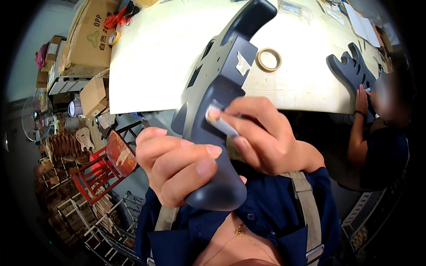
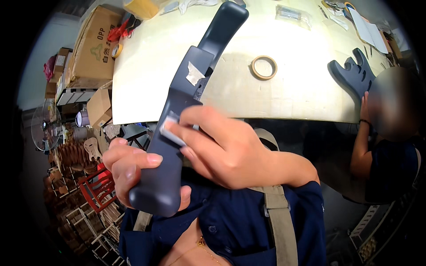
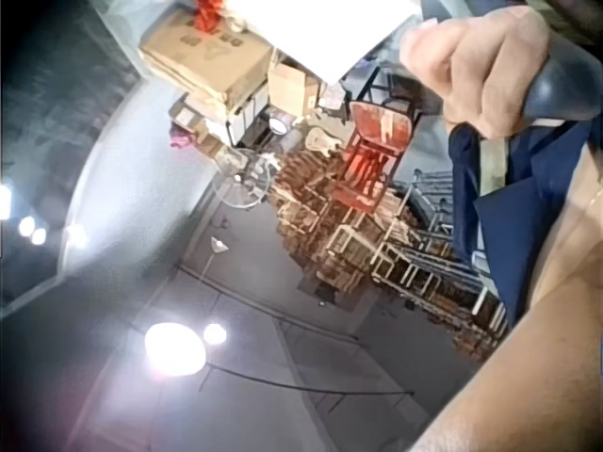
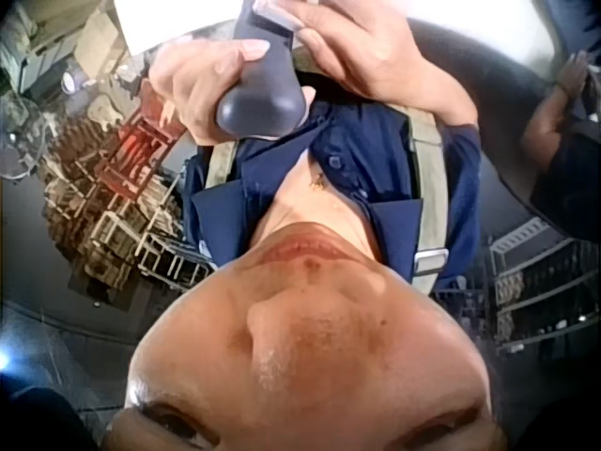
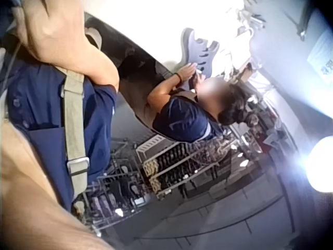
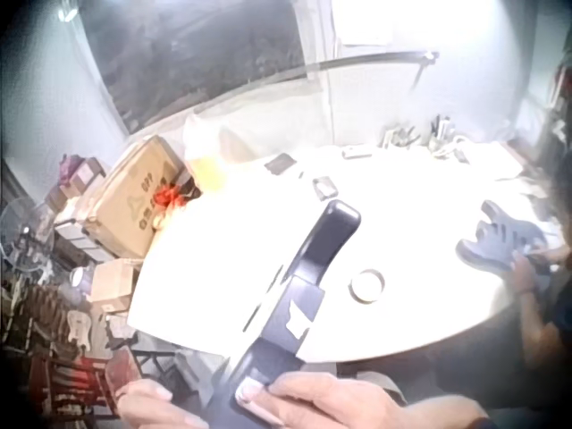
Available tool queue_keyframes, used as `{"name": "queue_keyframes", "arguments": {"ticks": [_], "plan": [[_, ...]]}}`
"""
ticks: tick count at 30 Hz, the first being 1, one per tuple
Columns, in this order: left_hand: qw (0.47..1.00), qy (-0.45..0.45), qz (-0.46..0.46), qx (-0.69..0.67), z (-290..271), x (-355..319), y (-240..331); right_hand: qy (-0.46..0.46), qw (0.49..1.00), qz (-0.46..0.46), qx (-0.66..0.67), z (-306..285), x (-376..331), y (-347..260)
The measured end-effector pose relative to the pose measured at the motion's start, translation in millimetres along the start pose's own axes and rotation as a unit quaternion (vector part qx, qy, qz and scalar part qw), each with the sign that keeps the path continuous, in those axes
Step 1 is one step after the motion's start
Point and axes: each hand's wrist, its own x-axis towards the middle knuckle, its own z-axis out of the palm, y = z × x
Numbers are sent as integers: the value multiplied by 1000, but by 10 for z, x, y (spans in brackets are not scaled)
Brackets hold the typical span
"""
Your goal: The person sands a dark gray plastic part using a sanding block. They repeatedly pick up the part from a rack, sand various surfaces, and place it back on the rack. The person also uses a small white pad to wipe the part before sanding.
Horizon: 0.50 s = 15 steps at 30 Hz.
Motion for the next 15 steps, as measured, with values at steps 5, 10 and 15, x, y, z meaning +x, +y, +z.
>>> {"name": "queue_keyframes", "arguments": {"ticks": [5, 10, 15], "plan": [[1000, -2, -11, 4, 28, 38, 22, 22, 998, 28, -59, -6, -2, 20], [999, -21, -24, 26, -31, 33, 19, 9, 1000, -1, -20, -8, -56, 13], [1000, -6, -13, 25, -23, 15, 0, 19, 999, -5, -38, 0, -59, 19]]}}
